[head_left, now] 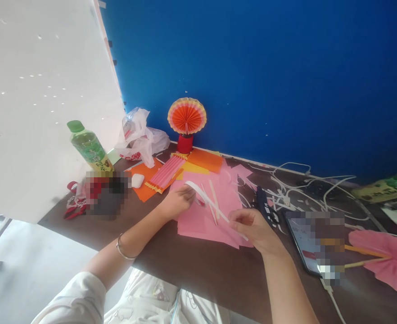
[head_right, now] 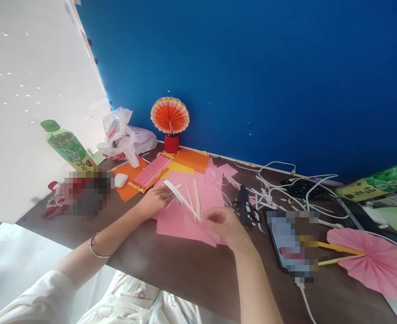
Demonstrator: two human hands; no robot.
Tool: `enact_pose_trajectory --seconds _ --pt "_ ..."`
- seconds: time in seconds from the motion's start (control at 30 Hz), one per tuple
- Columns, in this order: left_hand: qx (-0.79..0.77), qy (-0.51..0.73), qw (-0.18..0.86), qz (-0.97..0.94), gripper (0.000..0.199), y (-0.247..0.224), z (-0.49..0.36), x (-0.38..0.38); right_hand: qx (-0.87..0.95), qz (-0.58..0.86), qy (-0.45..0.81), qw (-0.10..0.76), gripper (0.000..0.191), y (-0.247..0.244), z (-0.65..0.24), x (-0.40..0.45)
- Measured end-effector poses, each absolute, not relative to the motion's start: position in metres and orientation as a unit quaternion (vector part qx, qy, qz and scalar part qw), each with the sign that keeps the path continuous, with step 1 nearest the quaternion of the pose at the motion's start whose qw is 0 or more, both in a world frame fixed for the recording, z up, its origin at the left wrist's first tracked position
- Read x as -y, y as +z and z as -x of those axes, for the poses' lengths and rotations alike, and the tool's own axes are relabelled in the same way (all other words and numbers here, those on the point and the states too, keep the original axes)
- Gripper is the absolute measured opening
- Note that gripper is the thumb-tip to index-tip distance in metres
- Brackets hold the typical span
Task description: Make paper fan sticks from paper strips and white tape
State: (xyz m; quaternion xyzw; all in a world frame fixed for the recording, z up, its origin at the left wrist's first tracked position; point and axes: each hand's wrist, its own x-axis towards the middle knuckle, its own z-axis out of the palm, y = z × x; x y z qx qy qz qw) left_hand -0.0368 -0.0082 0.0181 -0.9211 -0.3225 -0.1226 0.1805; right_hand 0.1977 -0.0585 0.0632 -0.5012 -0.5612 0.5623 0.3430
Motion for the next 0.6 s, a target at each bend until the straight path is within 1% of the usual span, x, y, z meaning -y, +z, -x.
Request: enact_pose_trajectory --seconds 0.13,0.23,0.47,0.6 --pt "0.312 -0.136 0.168 0.925 0.038 0.0191 0.0381 0.0071 0.567 0.501 0.552 0.349 0.031 0.0614 -0.2013 0.0582" --pt "0.318 -0.153 0.14 0.925 0.035 0.0185 0.0392 0.0063 0.566 0.497 0.557 0.349 0.03 0.0589 -0.2036 0.0576" --pt "0.329 -0.223 0.014 0.917 0.03 0.0104 0.0389 0.0022 0.554 0.511 0.559 0.345 0.03 0.0617 -0.2 0.0581" --pt "0.341 -0.258 -0.032 0.903 0.035 0.0096 0.0385 0.0035 0.564 0.514 0.55 0.34 0.029 0.0583 -0.1945 0.0581"
